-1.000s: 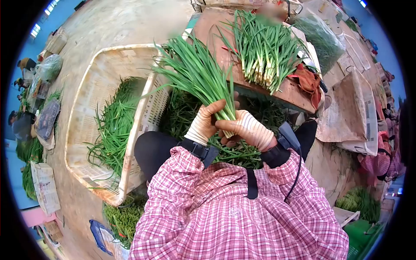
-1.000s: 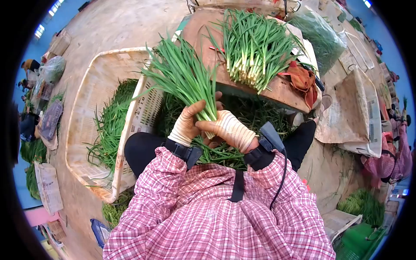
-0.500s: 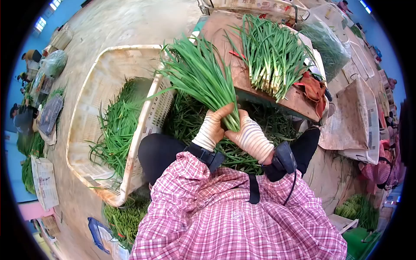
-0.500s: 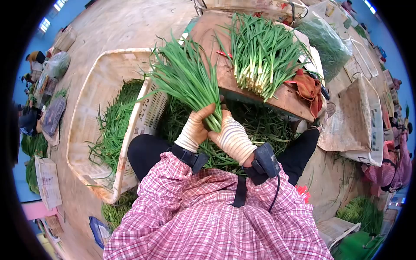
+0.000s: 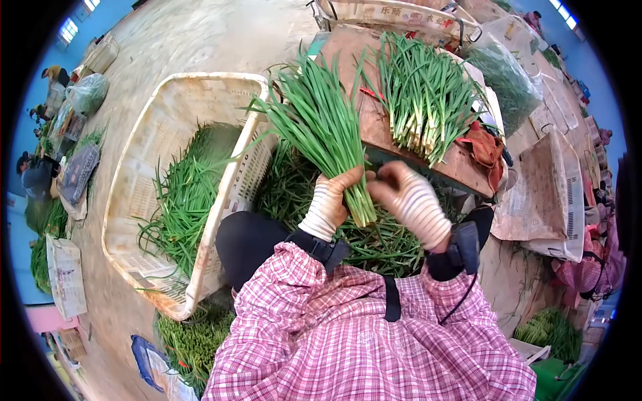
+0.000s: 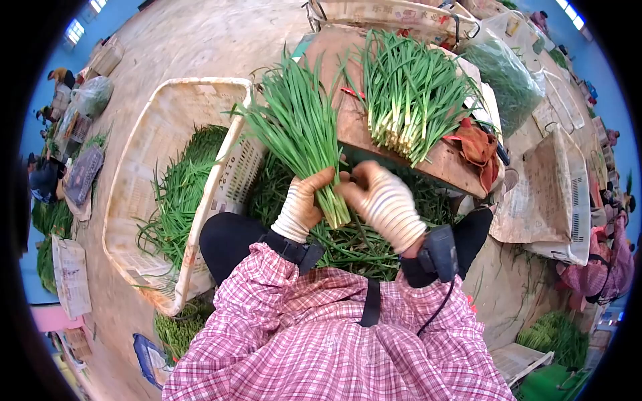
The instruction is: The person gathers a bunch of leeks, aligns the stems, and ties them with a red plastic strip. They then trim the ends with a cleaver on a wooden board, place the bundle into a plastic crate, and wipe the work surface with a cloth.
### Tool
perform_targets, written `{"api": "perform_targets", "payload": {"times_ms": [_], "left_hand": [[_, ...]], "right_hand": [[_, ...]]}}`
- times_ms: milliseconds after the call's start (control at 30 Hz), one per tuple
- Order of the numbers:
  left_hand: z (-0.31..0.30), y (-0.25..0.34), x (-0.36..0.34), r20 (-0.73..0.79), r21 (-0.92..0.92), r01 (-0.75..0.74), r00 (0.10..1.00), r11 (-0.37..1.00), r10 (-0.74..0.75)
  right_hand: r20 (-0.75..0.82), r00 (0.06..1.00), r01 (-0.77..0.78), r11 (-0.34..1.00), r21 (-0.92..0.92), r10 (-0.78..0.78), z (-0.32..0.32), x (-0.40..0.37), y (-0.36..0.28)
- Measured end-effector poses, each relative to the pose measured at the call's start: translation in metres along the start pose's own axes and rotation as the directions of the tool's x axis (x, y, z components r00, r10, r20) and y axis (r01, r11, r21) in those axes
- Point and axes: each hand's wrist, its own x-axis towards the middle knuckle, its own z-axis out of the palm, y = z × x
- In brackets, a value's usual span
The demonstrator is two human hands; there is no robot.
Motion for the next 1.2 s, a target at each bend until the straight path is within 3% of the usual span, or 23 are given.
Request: {"api": "perform_targets", "payload": {"times_ms": [67, 167, 200, 267, 367, 467, 533, 633, 667, 733, 867, 900, 1000, 1100, 1200], "left_hand": [[0.003, -0.002, 0.001, 0.001, -0.013, -0.019, 1.000, 1.000, 0.019], [0.001, -0.004, -0.001, -0.048, -0.008, 0.045, 0.998, 0.999, -0.045], [0.002, -0.004, -0.001, -0.036, -0.001, 0.040, 0.999, 0.999, -0.040], [0.002, -0.004, -0.001, -0.011, 0.016, 0.028, 1.000, 0.999, -0.028], [0.000, -0.004, -0.002, 0.002, 0.043, 0.040, 0.999, 0.998, -0.040], [-0.008, -0.006, 0.001, 0.038, 0.059, 0.044, 0.998, 0.997, -0.046], [-0.007, -0.003, -0.001, 0.000, 0.050, 0.084, 0.996, 0.995, -0.084], [-0.005, -0.003, -0.002, 0.026, -0.019, 0.096, 0.995, 0.995, -0.096], [-0.005, -0.002, -0.001, 0.039, -0.044, 0.099, 0.994, 0.994, -0.097], [-0.006, -0.001, -0.003, 0.072, -0.012, 0.097, 0.993, 0.995, -0.096], [0.000, -0.002, 0.000, 0.118, -0.060, 0.050, 0.992, 0.997, -0.042], [-0.003, -0.001, 0.000, 0.107, -0.026, 0.064, 0.992, 0.998, -0.061], [0.000, -0.003, -0.004, 0.057, 0.029, 0.038, 0.998, 0.999, -0.040], [0.012, 0.000, -0.006, -0.002, -0.015, -0.023, 1.000, 1.000, 0.023], [0.009, 0.000, -0.003, -0.042, -0.027, -0.002, 0.999, 1.000, 0.001]], "right_hand": [[-0.180, 0.980, 0.103, 0.990, 0.095, -0.085, -0.015, 0.020, -0.008], [-0.321, 0.887, 0.335, 0.941, -0.044, -0.330, -0.012, 0.062, -0.014], [-0.293, 0.930, 0.238, 0.971, 0.011, -0.224, -0.011, 0.075, -0.023], [-0.350, 0.898, 0.267, 0.963, -0.044, -0.265, -0.003, 0.108, -0.023], [-0.290, 0.945, 0.088, 0.971, -0.224, -0.152, -0.001, 0.135, -0.037], [0.048, 0.998, 0.037, 0.997, -0.062, -0.034, -0.005, 0.159, -0.022], [0.099, 0.985, -0.165, 0.920, 0.355, 0.138, -0.013, 0.138, -0.038], [-0.193, 0.965, 0.210, 0.964, 0.163, -0.178, -0.009, 0.144, -0.021], [-0.172, 0.965, 0.243, 0.915, 0.323, -0.196, -0.011, 0.137, -0.019], [-0.189, 0.932, 0.363, 0.802, 0.474, -0.310, -0.016, 0.116, -0.027], [-0.175, 0.941, 0.338, 0.805, 0.487, -0.289, -0.014, 0.092, -0.028], [-0.184, 0.950, 0.312, 0.708, 0.634, -0.254, -0.014, 0.088, -0.031], [-0.248, 0.948, 0.293, 0.853, 0.432, -0.200, -0.028, 0.087, -0.034], [-0.302, 0.906, 0.417, 0.754, 0.507, -0.298, -0.024, 0.084, -0.033], [-0.323, 0.886, 0.456, 0.753, 0.474, -0.333, -0.024, 0.055, -0.039]]}}
